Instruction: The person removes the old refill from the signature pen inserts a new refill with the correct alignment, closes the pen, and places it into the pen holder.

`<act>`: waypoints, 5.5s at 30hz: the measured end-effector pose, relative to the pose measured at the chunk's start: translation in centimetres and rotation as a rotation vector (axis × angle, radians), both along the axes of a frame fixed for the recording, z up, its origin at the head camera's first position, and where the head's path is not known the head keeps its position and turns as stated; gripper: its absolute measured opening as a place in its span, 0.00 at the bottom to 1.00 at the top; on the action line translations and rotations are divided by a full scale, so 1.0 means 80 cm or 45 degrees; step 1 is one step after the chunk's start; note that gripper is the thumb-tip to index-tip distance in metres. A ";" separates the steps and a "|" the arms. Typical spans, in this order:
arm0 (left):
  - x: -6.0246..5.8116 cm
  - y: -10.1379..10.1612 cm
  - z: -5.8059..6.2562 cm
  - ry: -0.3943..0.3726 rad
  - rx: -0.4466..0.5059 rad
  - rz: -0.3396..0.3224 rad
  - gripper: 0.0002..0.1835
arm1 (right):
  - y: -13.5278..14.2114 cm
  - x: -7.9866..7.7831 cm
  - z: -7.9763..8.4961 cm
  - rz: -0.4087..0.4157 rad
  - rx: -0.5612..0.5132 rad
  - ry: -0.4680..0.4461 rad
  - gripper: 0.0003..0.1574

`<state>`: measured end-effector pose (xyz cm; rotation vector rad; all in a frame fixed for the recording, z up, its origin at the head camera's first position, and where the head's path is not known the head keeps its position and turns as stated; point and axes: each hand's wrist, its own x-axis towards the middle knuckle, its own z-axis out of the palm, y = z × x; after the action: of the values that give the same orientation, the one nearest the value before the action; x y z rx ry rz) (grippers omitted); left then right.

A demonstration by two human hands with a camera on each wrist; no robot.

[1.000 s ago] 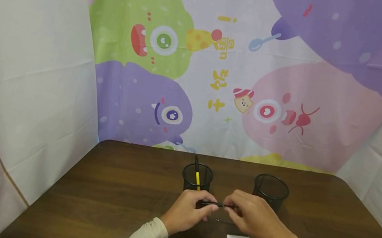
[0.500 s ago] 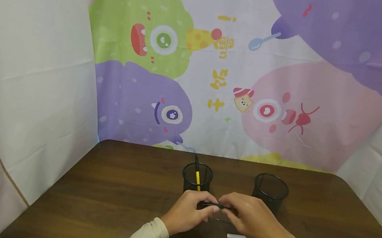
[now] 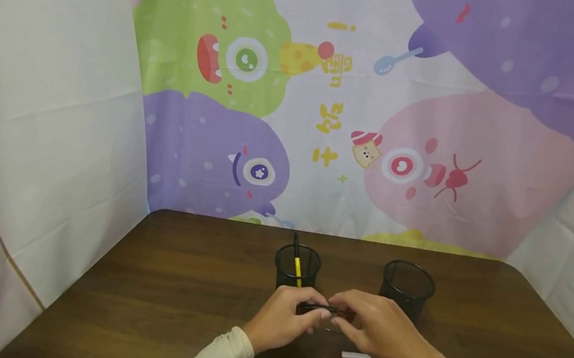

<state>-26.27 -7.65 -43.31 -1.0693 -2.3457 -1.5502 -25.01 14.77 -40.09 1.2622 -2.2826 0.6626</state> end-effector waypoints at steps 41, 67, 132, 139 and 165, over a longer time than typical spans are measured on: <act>-0.001 -0.010 0.008 0.012 0.043 0.053 0.04 | 0.012 -0.008 0.002 -0.002 -0.089 0.132 0.16; 0.024 -0.009 0.041 0.039 0.043 0.035 0.04 | 0.012 -0.004 0.003 -0.093 0.015 -0.061 0.08; 0.018 -0.012 0.033 -0.063 0.098 0.059 0.05 | 0.046 0.006 0.013 -0.180 0.500 -0.675 0.18; 0.021 -0.013 0.035 -0.074 0.094 0.069 0.04 | 0.045 0.007 0.009 -0.206 0.522 -0.600 0.18; -0.009 -0.014 -0.001 0.068 0.079 0.084 0.04 | 0.041 0.003 -0.001 -0.197 0.529 -0.615 0.13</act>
<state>-26.98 -8.77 -43.39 -0.9966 -2.2591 -1.5408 -24.73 18.05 -40.17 1.1714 -3.0038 0.4897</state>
